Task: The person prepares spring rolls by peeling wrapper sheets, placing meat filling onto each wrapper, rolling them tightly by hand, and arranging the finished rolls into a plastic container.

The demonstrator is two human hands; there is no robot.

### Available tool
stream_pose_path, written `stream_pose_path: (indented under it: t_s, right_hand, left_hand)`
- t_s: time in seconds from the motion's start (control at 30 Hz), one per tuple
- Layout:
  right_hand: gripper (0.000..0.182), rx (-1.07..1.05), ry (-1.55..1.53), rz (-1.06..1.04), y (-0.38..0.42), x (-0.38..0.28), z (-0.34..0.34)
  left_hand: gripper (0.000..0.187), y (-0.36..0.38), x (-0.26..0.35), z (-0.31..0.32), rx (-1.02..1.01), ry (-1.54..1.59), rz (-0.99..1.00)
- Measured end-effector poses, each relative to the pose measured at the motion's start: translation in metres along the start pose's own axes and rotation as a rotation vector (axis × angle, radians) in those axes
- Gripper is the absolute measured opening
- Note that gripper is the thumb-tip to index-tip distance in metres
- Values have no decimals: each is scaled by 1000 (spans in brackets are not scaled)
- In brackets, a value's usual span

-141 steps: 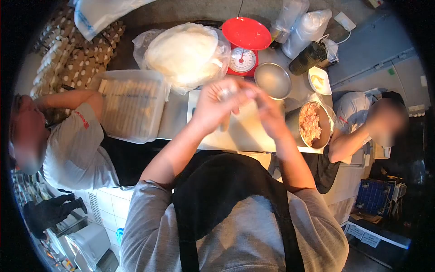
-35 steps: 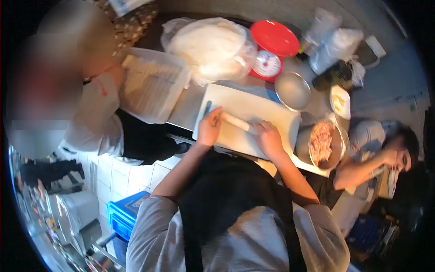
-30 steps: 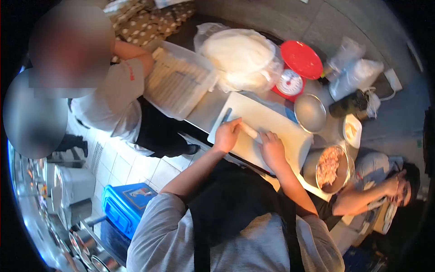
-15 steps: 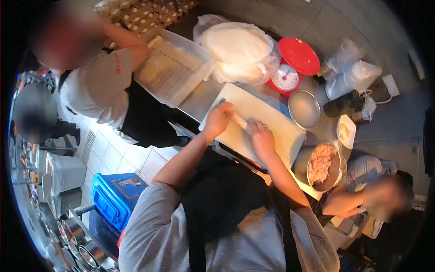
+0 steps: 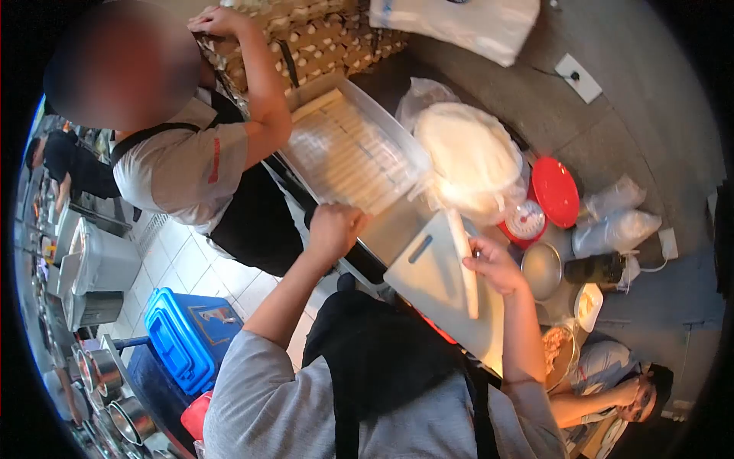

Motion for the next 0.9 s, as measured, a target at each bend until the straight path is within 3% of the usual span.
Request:
stream_pose_path:
  t_s: [0.07, 0.13, 0.27, 0.4, 0.53, 0.6, 0.63, 0.73, 0.87, 0.9]
  right_hand:
    - [29, -47, 153, -96, -44, -62, -1]
    - [29, -9, 583, -220, -89, -142, 9]
    - [28, 24, 1130, -564, -196, -242, 71]
    - [19, 122, 1614, -885, -296, -266, 157]
    - [17, 70, 1761, -1052, -366, -241, 221]
    - [20, 110, 1856, -1158, -381, -228, 235]
    - [23, 164, 1742, -1232, -381, -226, 231]
    - [23, 110, 1609, -1147, -395, -209, 215]
    - [28, 251, 1639, -933, -398, -209, 171]
    - [29, 279, 1687, -865, -401, -205, 158]
  left_hand:
    - [18, 6, 1, -4, 62, 85, 159]
    - [12, 9, -5, -1, 60, 155, 214]
    - [15, 4, 0, -38, 161, 288, 282]
    - [17, -15, -24, -76, 226, 285, 269]
    - [19, -45, -62, -103, 272, 215, 199]
    - [18, -69, -94, -97, 187, 42, 77]
    - [18, -82, -112, -89, 126, -70, 11]
    - [20, -116, -164, -73, -92, -265, -186]
    - [20, -148, -218, -63, -370, -441, -379]
    - [18, -152, -218, -67, -345, -483, -367]
Point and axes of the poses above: each hand's wrist, its own y-axis away from the middle knuckle, its own z-axis out of the palm, x = y × z, the point moved 10 cm from there along -y, towards the middle knuckle, and after that the axes turned 15 degrees about y, right-handed, at the moved point
